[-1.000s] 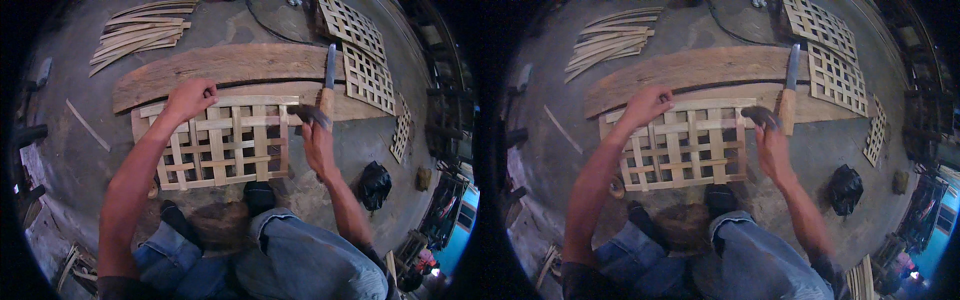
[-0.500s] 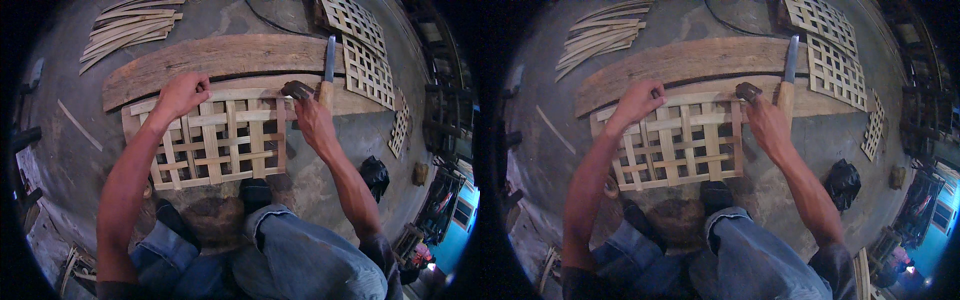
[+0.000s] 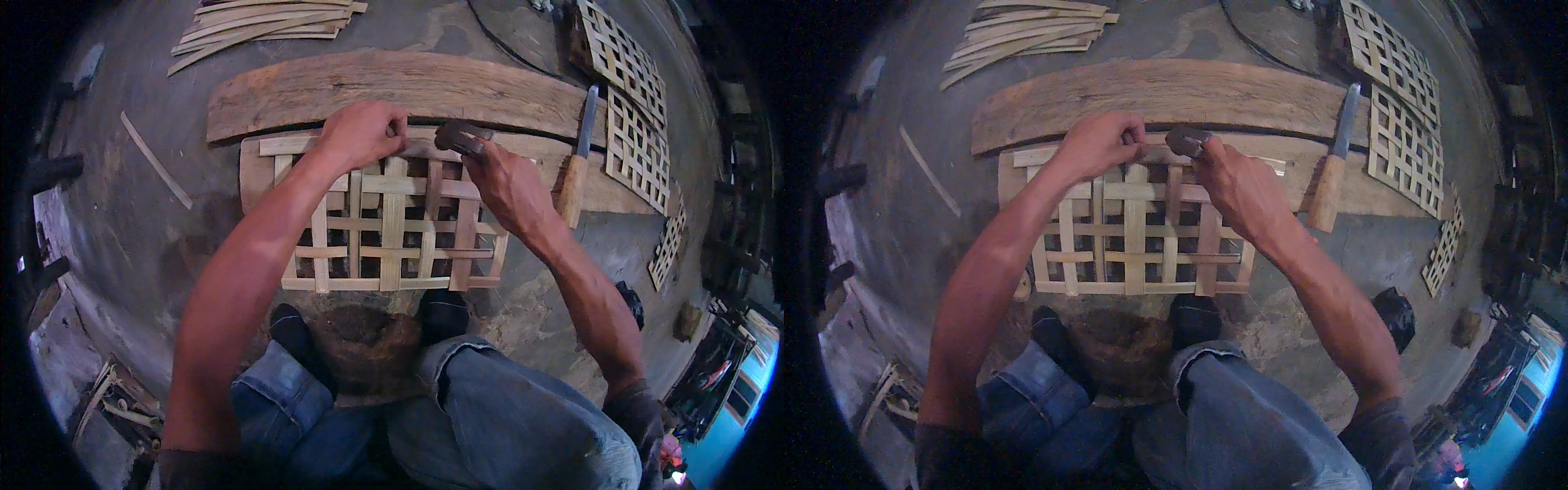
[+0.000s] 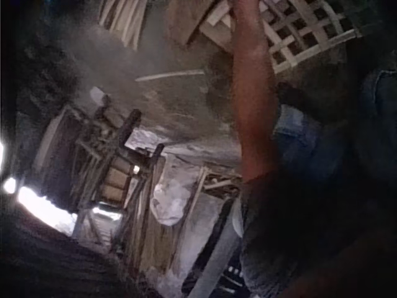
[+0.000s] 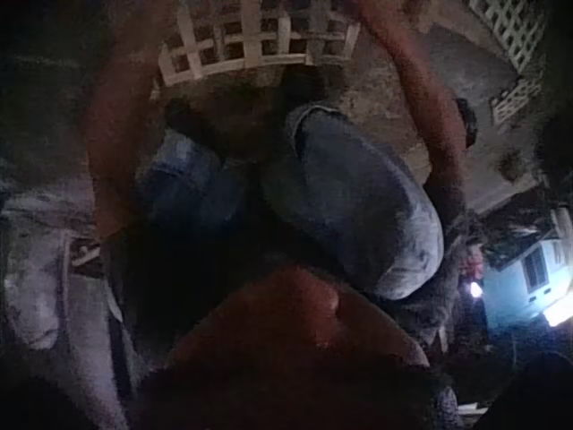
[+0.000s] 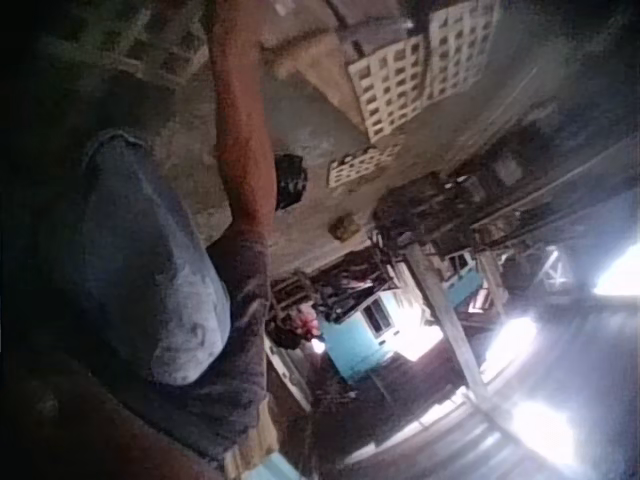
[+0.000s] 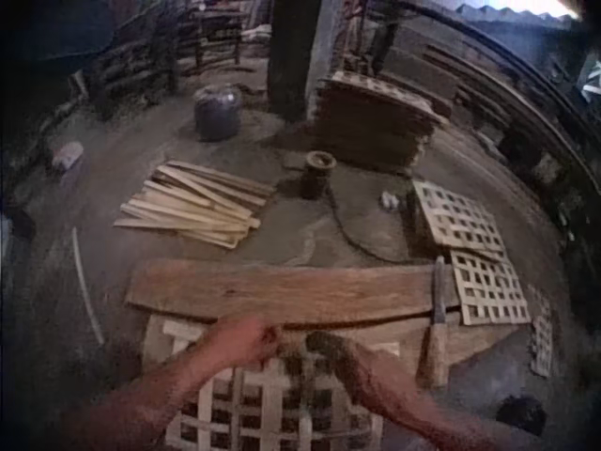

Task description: The person assembles a wooden lattice by placing thin wooden strips into a grid pattern and securing them with a hammer and nails. They adjust the strips and use a metal bar to align the lattice.

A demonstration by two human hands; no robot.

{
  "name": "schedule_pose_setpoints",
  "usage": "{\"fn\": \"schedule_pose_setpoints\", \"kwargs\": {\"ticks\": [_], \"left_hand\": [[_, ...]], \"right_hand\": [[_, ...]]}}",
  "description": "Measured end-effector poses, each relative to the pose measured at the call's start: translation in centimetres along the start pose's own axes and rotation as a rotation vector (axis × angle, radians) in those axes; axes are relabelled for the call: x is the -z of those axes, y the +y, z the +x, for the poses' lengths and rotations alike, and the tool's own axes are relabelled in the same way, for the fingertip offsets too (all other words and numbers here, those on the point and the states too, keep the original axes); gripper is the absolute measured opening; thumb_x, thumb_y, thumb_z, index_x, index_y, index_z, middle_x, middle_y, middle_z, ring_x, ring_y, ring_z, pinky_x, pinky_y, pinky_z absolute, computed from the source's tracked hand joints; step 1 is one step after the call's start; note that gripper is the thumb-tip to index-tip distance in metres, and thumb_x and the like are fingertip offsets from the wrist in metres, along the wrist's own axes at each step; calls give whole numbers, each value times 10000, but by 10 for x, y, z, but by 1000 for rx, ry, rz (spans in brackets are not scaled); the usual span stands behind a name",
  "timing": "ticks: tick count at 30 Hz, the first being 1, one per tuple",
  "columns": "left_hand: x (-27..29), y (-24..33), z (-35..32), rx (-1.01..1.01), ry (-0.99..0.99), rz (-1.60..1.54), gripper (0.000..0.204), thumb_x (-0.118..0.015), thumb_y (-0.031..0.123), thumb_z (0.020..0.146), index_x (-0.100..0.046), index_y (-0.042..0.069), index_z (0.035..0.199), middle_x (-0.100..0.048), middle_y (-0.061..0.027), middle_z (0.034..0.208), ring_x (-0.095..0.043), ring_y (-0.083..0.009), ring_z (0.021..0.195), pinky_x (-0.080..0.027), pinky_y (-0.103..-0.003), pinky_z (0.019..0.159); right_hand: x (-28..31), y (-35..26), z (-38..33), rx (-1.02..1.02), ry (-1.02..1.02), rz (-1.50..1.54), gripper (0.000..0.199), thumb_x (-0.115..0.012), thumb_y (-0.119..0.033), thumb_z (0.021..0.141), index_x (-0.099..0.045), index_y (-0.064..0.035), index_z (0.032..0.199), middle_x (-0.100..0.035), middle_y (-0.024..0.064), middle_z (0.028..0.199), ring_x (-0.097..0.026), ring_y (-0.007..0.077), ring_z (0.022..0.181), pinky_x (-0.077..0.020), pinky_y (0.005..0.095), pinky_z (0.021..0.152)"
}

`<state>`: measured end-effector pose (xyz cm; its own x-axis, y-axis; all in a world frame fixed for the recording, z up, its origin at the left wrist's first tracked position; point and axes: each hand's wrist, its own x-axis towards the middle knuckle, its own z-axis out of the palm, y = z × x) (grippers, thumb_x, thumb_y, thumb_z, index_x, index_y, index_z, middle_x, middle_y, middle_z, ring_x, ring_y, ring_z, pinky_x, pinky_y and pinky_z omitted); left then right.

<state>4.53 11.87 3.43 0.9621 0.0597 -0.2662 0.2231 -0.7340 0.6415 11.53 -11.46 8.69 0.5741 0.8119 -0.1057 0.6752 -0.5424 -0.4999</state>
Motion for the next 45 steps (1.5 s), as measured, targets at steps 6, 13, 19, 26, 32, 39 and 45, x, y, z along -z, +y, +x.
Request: {"fn": "schedule_pose_setpoints", "kwargs": {"ticks": [6, 13, 19, 26, 32, 39, 45], "left_hand": [[-4, -4, -2, -39, 44, 40, 162, -718, 242, 782, -670, 134, 892, -689, -85, 911, -655, -308, 925, -514, -449, 753], [-4, -5, 1, -76, 71, 105, 183, -746, 252, 768, -670, 141, 893, -682, -81, 902, -650, -300, 929, -521, -459, 761], [-5, -8, 0, -104, 71, 112, 149, -720, 222, 776, -672, 137, 888, -685, -74, 886, -658, -297, 899, -526, -454, 747], [-1, -4, 0, -73, 36, 91, 123, -697, 202, 787, -680, 140, 892, -690, -80, 880, -661, -308, 890, -527, -454, 748], [-5, -3, 2, -98, 66, 116, 155, -714, 235, 787, -685, 142, 908, -693, -88, 894, -659, -306, 911, -525, -461, 754], [4, -3, 1, -54, -42, 237, 238, -722, 308, 794, -697, 150, 970, -690, -100, 944, -654, -303, 943, -519, -442, 789], [136, -41, -28, -167, 202, 332, 321, -642, 359, 870, -671, 84, 1032, -670, -116, 985, -642, -301, 927, -500, -426, 817]], "right_hand": [[3, -5, 9, 14, -155, -157, 247, -526, -148, 951, -558, -95, 1190, -640, 235, 871, -631, 429, 779, -500, 502, 619], [30, -20, 6, -9, -104, -150, 209, -513, -199, 957, -601, -60, 1085, -626, 248, 832, -623, 440, 755, -493, 516, 623], [4, 1, 8, -74, -98, -97, 229, -514, -140, 948, -567, -48, 1151, -609, 257, 789, -611, 454, 721, -478, 500, 604], [3, -4, 9, -142, -116, -97, 225, -525, -125, 944, -542, -36, 1151, -606, 273, 799, -603, 463, 735, -473, 506, 604], [-8, -3, 1, -84, -122, -52, 228, -482, -149, 961, -567, -73, 1159, -636, 259, 844, -617, 459, 769, -487, 520, 637], [-15, 7, -8, -106, -77, -24, 212, -514, -163, 949, -555, -7, 1087, -629, 266, 808, -614, 461, 749, -483, 527, 623], [-14, 8, -6, -124, -158, -143, 248, -510, -108, 940, -569, -31, 1168, -618, 245, 824, -621, 421, 726, -501, 480, 609]]}}
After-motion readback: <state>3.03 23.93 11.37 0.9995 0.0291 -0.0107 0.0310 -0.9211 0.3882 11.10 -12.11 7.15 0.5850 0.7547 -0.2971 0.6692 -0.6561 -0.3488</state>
